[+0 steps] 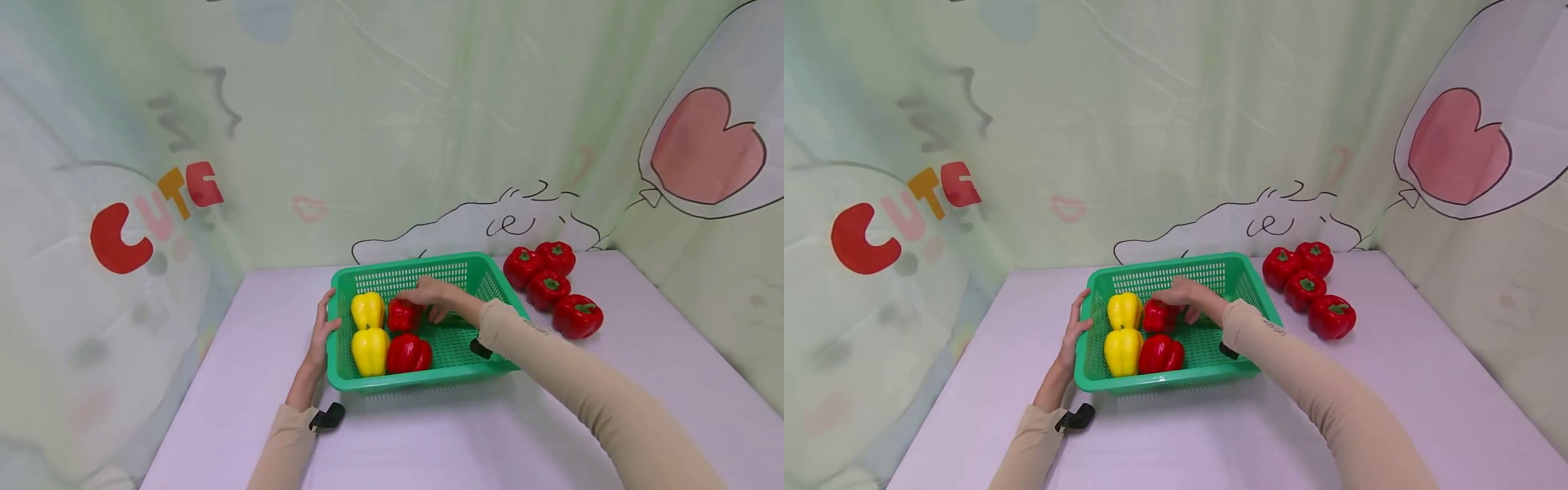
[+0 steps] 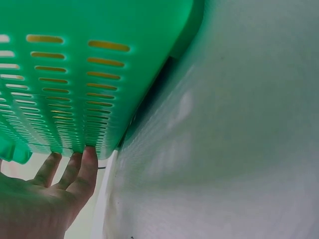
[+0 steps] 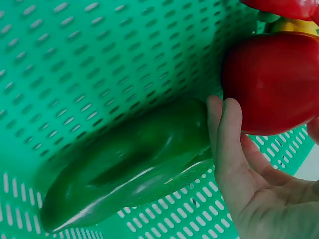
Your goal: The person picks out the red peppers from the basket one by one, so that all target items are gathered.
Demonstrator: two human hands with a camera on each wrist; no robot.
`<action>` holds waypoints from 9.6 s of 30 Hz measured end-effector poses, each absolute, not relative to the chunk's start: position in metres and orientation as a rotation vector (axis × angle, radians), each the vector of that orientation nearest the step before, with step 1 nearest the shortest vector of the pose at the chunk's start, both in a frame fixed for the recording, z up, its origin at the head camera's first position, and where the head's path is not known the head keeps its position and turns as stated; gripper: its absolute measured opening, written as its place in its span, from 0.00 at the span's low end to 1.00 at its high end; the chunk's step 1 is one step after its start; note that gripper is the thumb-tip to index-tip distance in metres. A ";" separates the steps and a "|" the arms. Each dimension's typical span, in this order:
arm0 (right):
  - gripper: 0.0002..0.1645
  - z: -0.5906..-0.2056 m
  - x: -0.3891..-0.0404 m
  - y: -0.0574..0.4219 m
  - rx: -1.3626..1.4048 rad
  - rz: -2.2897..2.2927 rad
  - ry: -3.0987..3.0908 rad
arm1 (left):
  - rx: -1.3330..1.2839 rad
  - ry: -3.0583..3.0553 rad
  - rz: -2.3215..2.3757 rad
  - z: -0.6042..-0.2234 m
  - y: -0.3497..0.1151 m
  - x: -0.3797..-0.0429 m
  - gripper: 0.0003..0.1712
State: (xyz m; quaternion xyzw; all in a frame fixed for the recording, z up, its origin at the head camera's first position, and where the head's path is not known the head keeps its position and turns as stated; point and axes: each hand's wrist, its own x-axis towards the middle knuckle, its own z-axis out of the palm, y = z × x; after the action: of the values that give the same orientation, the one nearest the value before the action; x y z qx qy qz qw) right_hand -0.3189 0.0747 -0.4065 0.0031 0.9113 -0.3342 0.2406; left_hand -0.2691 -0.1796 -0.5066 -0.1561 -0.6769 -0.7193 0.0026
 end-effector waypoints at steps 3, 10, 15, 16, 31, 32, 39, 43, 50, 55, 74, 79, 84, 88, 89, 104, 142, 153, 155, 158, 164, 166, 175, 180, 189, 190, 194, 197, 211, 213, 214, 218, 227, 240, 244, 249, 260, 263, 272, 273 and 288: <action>0.29 -0.407 -0.320 0.071 0.025 -0.901 2.511 | -0.476 -2.122 -2.254 -0.507 -0.179 -0.269 0.37; 0.28 -0.412 -0.324 0.063 0.029 -0.934 2.521 | -0.482 -2.114 -2.259 -0.507 -0.179 -0.270 0.37; 0.27 -0.415 -0.325 0.059 0.031 -0.969 2.531 | -0.468 -2.119 -2.261 -0.507 -0.180 -0.269 0.38; 0.27 -0.415 -0.324 0.058 0.030 -0.978 2.530 | -0.463 -2.124 -2.259 -0.507 -0.179 -0.268 0.38; 0.39 -0.406 -0.323 0.070 -0.040 -1.040 2.490 | -0.460 -2.144 -2.239 -0.506 -0.178 -0.267 0.37; 0.41 -0.405 -0.323 0.072 -0.037 -1.032 2.488 | -0.461 -2.140 -2.243 -0.506 -0.178 -0.268 0.37; 0.46 -0.399 -0.319 0.081 -0.122 -0.991 2.499 | -0.490 -2.122 -2.254 -0.504 -0.178 -0.268 0.37; 0.45 -0.395 -0.316 0.083 -0.272 -1.013 2.497 | -0.477 -2.132 -2.245 -0.503 -0.178 -0.267 0.38; 0.43 -0.388 -0.310 0.087 -0.535 -0.965 2.461 | -0.481 -2.112 -2.259 -0.504 -0.179 -0.267 0.38; 0.42 -0.384 -0.307 0.090 -0.588 -0.930 2.459 | -0.486 -2.122 -2.250 -0.504 -0.178 -0.268 0.37; 0.47 -0.366 -0.301 0.110 -0.688 -0.779 2.429 | -0.482 -2.128 -2.252 -0.505 -0.177 -0.268 0.37; 0.47 -0.359 -0.300 0.123 -0.733 -0.761 2.448 | -0.484 -2.115 -2.262 -0.505 -0.178 -0.267 0.38; 0.46 -0.355 -0.299 0.139 -0.762 -0.814 2.474 | -0.483 -2.116 -2.253 -0.506 -0.178 -0.267 0.38; 0.45 -0.352 -0.298 0.151 -0.784 -0.862 2.507 | -0.487 -2.126 -2.240 -0.505 -0.178 -0.266 0.38; 0.45 -0.352 -0.298 0.155 -0.790 -0.871 2.519 | -0.492 -2.127 -2.239 -0.505 -0.178 -0.266 0.38; 0.48 -0.335 -0.295 0.213 -0.646 -1.102 2.735 | -0.510 -2.118 -2.252 -0.504 -0.176 -0.265 0.37; 0.51 -0.382 -0.302 0.383 -0.044 -1.156 3.004 | -0.496 -2.102 -2.276 -0.507 -0.179 -0.268 0.37; 0.52 -0.397 -0.304 0.392 -0.002 -1.081 3.016 | -0.484 -2.115 -2.261 -0.505 -0.179 -0.267 0.37; 0.51 -0.402 -0.303 0.392 -0.012 -1.056 3.014 | -0.486 -2.112 -2.263 -0.504 -0.179 -0.267 0.37; 0.50 -0.410 -0.303 0.393 -0.033 -1.033 3.010 | -0.490 -2.106 -2.273 -0.503 -0.178 -0.265 0.37; 0.49 -0.424 -0.301 0.395 -0.015 -1.032 3.004 | -0.503 -2.096 -2.278 -0.503 -0.177 -0.265 0.37; 0.49 -0.428 -0.301 0.396 -0.007 -1.042 2.994 | -0.504 -2.098 -2.274 -0.503 -0.177 -0.265 0.37; 0.50 -0.435 -0.302 0.399 -0.044 -1.102 2.895 | -0.498 -2.104 -2.277 -0.504 -0.178 -0.266 0.37; 0.51 -0.436 -0.305 0.403 -0.106 -1.108 2.871 | -0.487 -2.106 -2.263 -0.503 -0.177 -0.266 0.38; 0.48 -0.432 -0.308 0.406 -0.126 -1.060 2.922 | -0.497 -2.107 -2.256 -0.503 -0.176 -0.266 0.38; 0.48 -0.430 -0.307 0.406 -0.118 -1.058 2.917 | -0.498 -2.108 -2.253 -0.503 -0.176 -0.266 0.38; 0.48 -0.423 -0.304 0.405 -0.092 -1.063 2.913 | -0.499 -2.104 -2.257 -0.503 -0.176 -0.266 0.38; 0.46 -0.418 -0.301 0.403 -0.100 -1.043 2.931 | -0.499 -2.104 -2.259 -0.504 -0.177 -0.266 0.37; 0.41 -0.389 -0.284 0.364 -0.275 -0.878 3.011 | -0.495 -2.102 -2.266 -0.504 -0.178 -0.266 0.38; 0.40 -0.387 -0.282 0.352 -0.316 -0.873 3.012 | -0.493 -2.103 -2.264 -0.503 -0.178 -0.266 0.37; 0.40 -0.385 -0.281 0.345 -0.343 -0.879 3.009 | -0.492 -2.104 -2.263 -0.503 -0.178 -0.266 0.37; 0.38 -0.380 -0.272 0.315 -0.476 -0.877 3.025 | -0.498 -2.105 -2.259 -0.504 -0.178 -0.267 0.37; 0.36 -0.382 -0.251 0.245 -0.709 -1.004 2.928 | -0.493 -2.104 -2.278 -0.506 -0.177 -0.265 0.37; 0.28 -0.405 -0.243 0.156 -0.746 -1.089 2.751 | -0.509 -2.086 -2.304 -0.509 -0.174 -0.264 0.38; 0.27 -0.411 -0.240 0.140 -0.722 -1.152 2.669 | -0.511 -2.068 -2.316 -0.507 -0.175 -0.263 0.38; 0.26 -0.416 -0.239 0.124 -0.641 -1.181 2.605 | -0.512 -2.089 -2.289 -0.505 -0.177 -0.265 0.37; 0.30 -0.428 -0.238 0.087 -0.316 -1.125 2.462 | -0.502 -2.084 -2.273 -0.502 -0.184 -0.265 0.37; 0.33 -0.430 -0.237 0.083 -0.295 -1.077 2.434 | -0.509 -2.094 -2.265 -0.503 -0.184 -0.265 0.37; 0.39 -0.429 -0.237 0.080 -0.158 -0.983 2.503 | -0.511 -2.114 -2.238 -0.501 -0.182 -0.266 0.38; 0.40 -0.429 -0.237 0.080 -0.152 -0.972 2.509 | -0.509 -2.112 -2.237 -0.501 -0.181 -0.266 0.38; 0.37 -0.433 -0.235 0.082 -0.163 -1.020 2.541 | -0.512 -2.107 -2.266 -0.504 -0.179 -0.265 0.38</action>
State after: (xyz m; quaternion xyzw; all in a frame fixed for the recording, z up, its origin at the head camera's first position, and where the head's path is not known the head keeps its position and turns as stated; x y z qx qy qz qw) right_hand -0.2352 0.0823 -0.4329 -0.0584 0.9081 -0.3644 0.1978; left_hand -0.2654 -0.1793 -0.5039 -0.1632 -0.6718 -0.7225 0.0026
